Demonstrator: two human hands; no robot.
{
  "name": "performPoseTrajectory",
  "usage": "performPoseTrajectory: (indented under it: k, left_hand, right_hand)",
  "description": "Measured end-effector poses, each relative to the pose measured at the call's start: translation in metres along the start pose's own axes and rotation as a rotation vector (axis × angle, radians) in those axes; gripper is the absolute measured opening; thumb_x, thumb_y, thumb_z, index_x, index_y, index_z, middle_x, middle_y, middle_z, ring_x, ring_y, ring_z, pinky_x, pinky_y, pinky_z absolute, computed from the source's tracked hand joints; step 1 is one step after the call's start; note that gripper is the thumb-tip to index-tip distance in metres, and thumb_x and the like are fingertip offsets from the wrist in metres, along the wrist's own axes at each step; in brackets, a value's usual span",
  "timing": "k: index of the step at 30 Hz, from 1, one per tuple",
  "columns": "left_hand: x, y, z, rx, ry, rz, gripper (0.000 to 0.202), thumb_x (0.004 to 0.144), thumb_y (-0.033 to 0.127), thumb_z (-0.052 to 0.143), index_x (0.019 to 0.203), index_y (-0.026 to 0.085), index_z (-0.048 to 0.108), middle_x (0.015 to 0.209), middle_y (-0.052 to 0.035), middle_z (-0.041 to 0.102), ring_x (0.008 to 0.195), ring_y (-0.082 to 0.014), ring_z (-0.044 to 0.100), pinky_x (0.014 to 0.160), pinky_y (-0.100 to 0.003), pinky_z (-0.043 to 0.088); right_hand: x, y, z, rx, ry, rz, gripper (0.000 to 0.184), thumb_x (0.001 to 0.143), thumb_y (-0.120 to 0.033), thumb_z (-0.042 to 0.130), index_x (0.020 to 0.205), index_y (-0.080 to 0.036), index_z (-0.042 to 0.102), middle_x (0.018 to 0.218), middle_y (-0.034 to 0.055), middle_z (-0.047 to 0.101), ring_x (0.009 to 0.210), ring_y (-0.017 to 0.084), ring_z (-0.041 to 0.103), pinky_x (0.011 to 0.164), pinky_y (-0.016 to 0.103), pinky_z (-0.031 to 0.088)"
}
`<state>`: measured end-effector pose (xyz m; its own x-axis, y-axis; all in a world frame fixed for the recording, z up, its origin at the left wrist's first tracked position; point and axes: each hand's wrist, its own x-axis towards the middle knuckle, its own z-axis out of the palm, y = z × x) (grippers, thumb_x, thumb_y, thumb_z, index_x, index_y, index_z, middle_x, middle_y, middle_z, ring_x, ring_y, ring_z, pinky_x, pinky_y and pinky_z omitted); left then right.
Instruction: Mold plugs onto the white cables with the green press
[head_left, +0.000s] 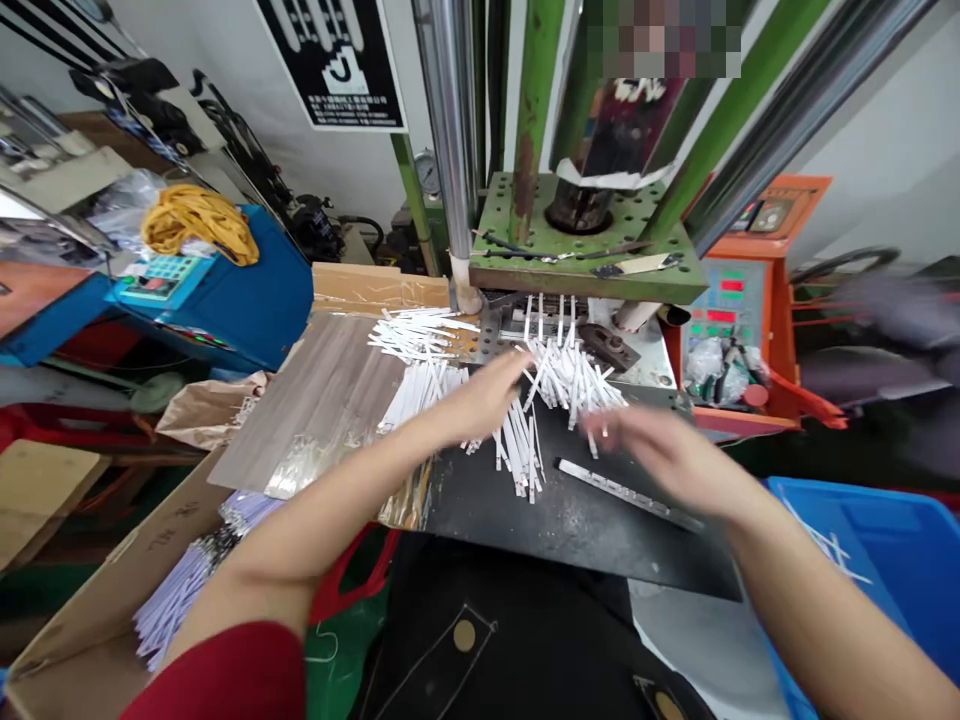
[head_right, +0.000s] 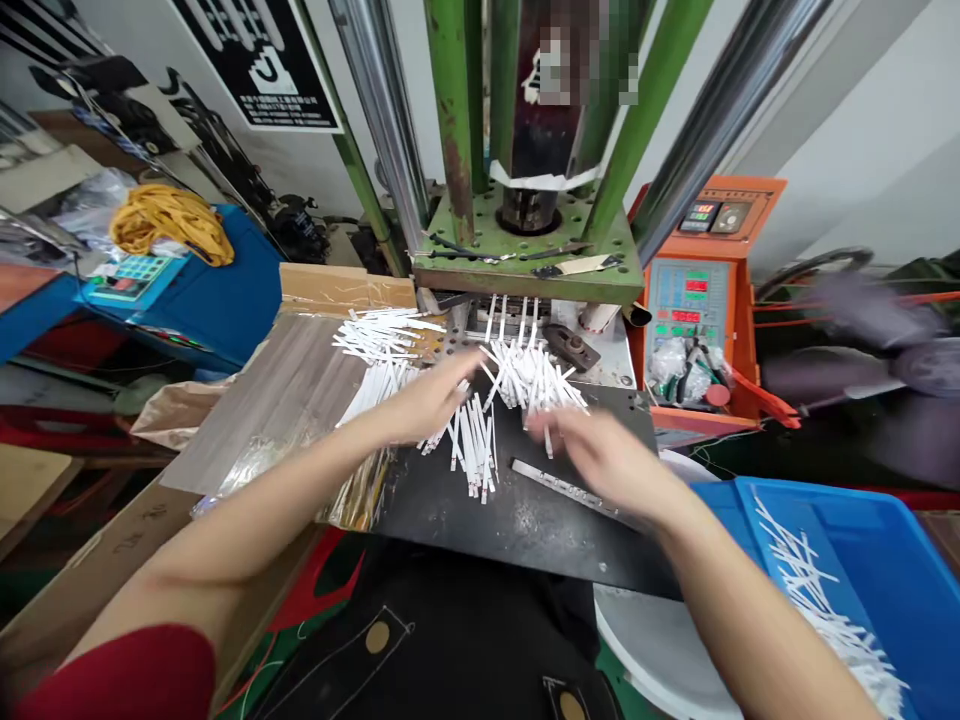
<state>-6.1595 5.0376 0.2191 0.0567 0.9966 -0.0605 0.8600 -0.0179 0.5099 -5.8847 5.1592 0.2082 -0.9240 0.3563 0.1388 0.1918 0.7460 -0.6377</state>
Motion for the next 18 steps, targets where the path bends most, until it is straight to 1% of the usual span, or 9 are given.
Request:
performPoseTrajectory:
  k: [2,3,4,6,8,10,13,15,18]
  left_hand:
    - [-0.080,0.002,0.013,-0.193,-0.327,0.126,0.047,0.099,0.016,0.040,0.142,0.030,0.053,0.134,-0.0034,0.066,0.113,-0.0155,0.066,0.095,-0.029,0.053]
    - [-0.115,0.000,0.024,-0.246,-0.474,0.136,0.044,0.097,0.014,0.042,0.133,0.031,0.061,0.125,-0.0010,0.071,0.104,-0.0153,0.070,0.088,-0.027,0.055]
    - [-0.145,-0.005,0.037,-0.239,-0.544,0.077,0.041,0.095,0.015,0.044,0.126,0.031,0.066,0.117,-0.0007,0.074,0.101,-0.0177,0.071,0.085,-0.028,0.056]
    - [-0.184,-0.019,0.069,-0.110,-0.496,-0.192,0.033,0.095,0.022,0.046,0.119,0.024,0.070,0.113,-0.0071,0.075,0.101,-0.0249,0.072,0.085,-0.034,0.057]
    - [-0.198,-0.038,0.104,0.046,-0.361,-0.470,0.033,0.095,0.026,0.048,0.119,0.018,0.069,0.117,-0.0145,0.073,0.107,-0.0312,0.070,0.091,-0.042,0.056]
    - [-0.197,-0.056,0.133,0.096,-0.232,-0.557,0.031,0.091,0.022,0.051,0.115,0.017,0.070,0.118,-0.0157,0.073,0.116,-0.0321,0.066,0.099,-0.044,0.052]
    - [-0.194,-0.073,0.158,0.037,-0.091,-0.486,0.026,0.087,0.017,0.053,0.105,0.022,0.071,0.116,-0.0127,0.073,0.120,-0.0301,0.063,0.106,-0.045,0.048]
    - [-0.196,-0.078,0.162,0.005,-0.052,-0.445,0.025,0.087,0.018,0.052,0.103,0.022,0.072,0.116,-0.0130,0.073,0.117,-0.0303,0.064,0.105,-0.047,0.048]
    - [-0.201,-0.081,0.160,-0.015,-0.062,-0.392,0.024,0.086,0.017,0.052,0.096,0.022,0.073,0.112,-0.0123,0.074,0.114,-0.0302,0.066,0.102,-0.045,0.051]
  right_hand:
    - [-0.085,-0.012,0.028,0.132,-0.411,-0.198,0.053,0.086,-0.006,0.049,0.123,-0.039,0.066,0.105,0.0025,0.077,0.083,0.016,0.075,0.069,0.026,0.061]
    - [-0.123,-0.009,0.048,0.078,-0.446,-0.232,0.053,0.083,-0.005,0.058,0.118,-0.044,0.068,0.093,-0.0009,0.078,0.071,0.014,0.073,0.062,0.022,0.058]
    - [-0.156,-0.002,0.071,-0.018,-0.328,-0.201,0.053,0.079,-0.006,0.064,0.112,-0.046,0.070,0.082,-0.0029,0.078,0.060,0.015,0.071,0.056,0.022,0.056]
    - [-0.202,0.023,0.120,-0.264,0.018,-0.019,0.035,0.082,-0.016,0.063,0.101,-0.043,0.074,0.072,-0.0017,0.076,0.051,0.018,0.067,0.056,0.028,0.056]
    - [-0.223,0.052,0.161,-0.461,0.237,0.151,0.026,0.088,-0.021,0.055,0.088,-0.035,0.077,0.069,0.0023,0.074,0.058,0.023,0.069,0.062,0.035,0.058]
    - [-0.230,0.077,0.185,-0.617,0.325,0.173,0.031,0.090,-0.020,0.049,0.085,-0.029,0.078,0.074,0.0068,0.074,0.070,0.029,0.072,0.072,0.043,0.059]
    - [-0.235,0.100,0.194,-0.788,0.314,0.082,0.033,0.088,-0.017,0.046,0.092,-0.024,0.078,0.081,0.0113,0.075,0.079,0.035,0.071,0.080,0.052,0.056]
    - [-0.241,0.109,0.193,-0.812,0.288,0.081,0.034,0.087,-0.018,0.045,0.093,-0.023,0.078,0.082,0.0127,0.075,0.080,0.035,0.069,0.082,0.054,0.055]
    - [-0.250,0.117,0.189,-0.727,0.243,0.142,0.035,0.089,-0.026,0.043,0.089,-0.022,0.078,0.087,0.0143,0.075,0.083,0.034,0.068,0.084,0.054,0.054]
